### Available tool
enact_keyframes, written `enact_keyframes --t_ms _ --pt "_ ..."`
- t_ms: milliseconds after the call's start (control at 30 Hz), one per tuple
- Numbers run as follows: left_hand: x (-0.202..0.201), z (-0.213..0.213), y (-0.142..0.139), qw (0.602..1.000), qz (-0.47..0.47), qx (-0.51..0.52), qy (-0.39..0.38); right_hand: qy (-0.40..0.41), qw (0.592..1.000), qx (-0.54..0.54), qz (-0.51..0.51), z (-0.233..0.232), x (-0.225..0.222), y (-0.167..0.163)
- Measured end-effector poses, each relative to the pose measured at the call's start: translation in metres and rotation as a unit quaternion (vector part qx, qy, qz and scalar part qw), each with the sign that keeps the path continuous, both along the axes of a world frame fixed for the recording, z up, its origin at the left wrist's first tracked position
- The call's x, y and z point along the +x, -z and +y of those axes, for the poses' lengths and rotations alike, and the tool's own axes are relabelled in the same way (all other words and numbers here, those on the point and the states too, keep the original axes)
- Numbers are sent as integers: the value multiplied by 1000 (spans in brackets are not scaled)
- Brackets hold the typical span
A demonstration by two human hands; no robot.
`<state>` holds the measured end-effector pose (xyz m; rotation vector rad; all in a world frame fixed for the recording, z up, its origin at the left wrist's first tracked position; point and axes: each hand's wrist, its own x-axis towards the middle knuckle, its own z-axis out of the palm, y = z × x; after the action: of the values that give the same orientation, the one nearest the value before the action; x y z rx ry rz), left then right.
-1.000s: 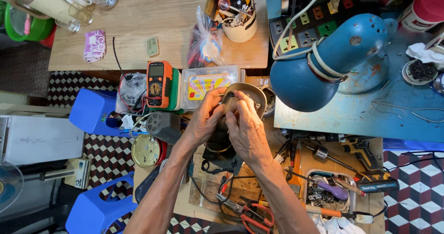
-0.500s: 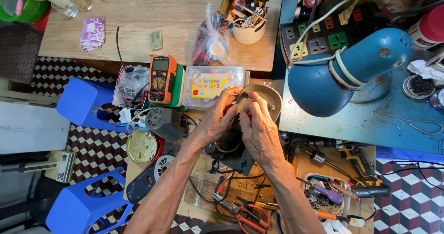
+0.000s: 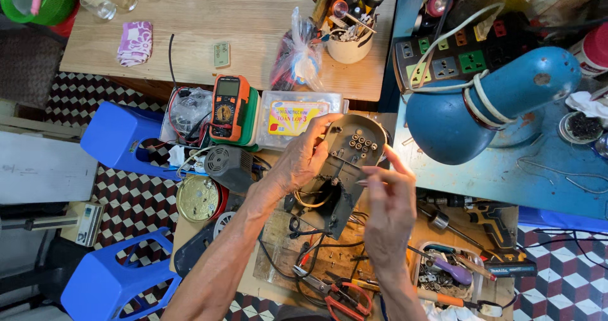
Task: The person uses a heat gun and a soldering iron to work on a beige plastic housing with multiple circular openings. They repeatedly heat the surface, scrape or pick at the material, and apply solder to small points while holding the housing steady.
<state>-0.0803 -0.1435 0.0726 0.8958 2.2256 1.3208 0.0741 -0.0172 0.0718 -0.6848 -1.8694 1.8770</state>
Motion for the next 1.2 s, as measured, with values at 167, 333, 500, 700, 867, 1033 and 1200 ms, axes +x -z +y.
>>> enact_keyframes --t_ms 167,333,500,700,867,1033,1200 --pt "-9 4 -14 993 71 -86 36 30 978 -178 100 -8 7 24" --pt "-14 0 -24 985 134 -104 34 15 973 -208 97 -23 8 29" --pt "-5 7 -15 985 121 -105 -61 2 976 -179 120 -31 5 25" --pt "16 22 0 969 181 -23 -168 -8 978 -186 98 -35 10 25" --pt "21 26 3 972 135 1 -194 3 976 -217 38 -38 11 32" --pt "27 26 6 976 89 39 -197 2 976 -199 86 -37 11 37" --pt "26 27 11 971 82 33 -220 2 974 -215 73 -35 11 34"
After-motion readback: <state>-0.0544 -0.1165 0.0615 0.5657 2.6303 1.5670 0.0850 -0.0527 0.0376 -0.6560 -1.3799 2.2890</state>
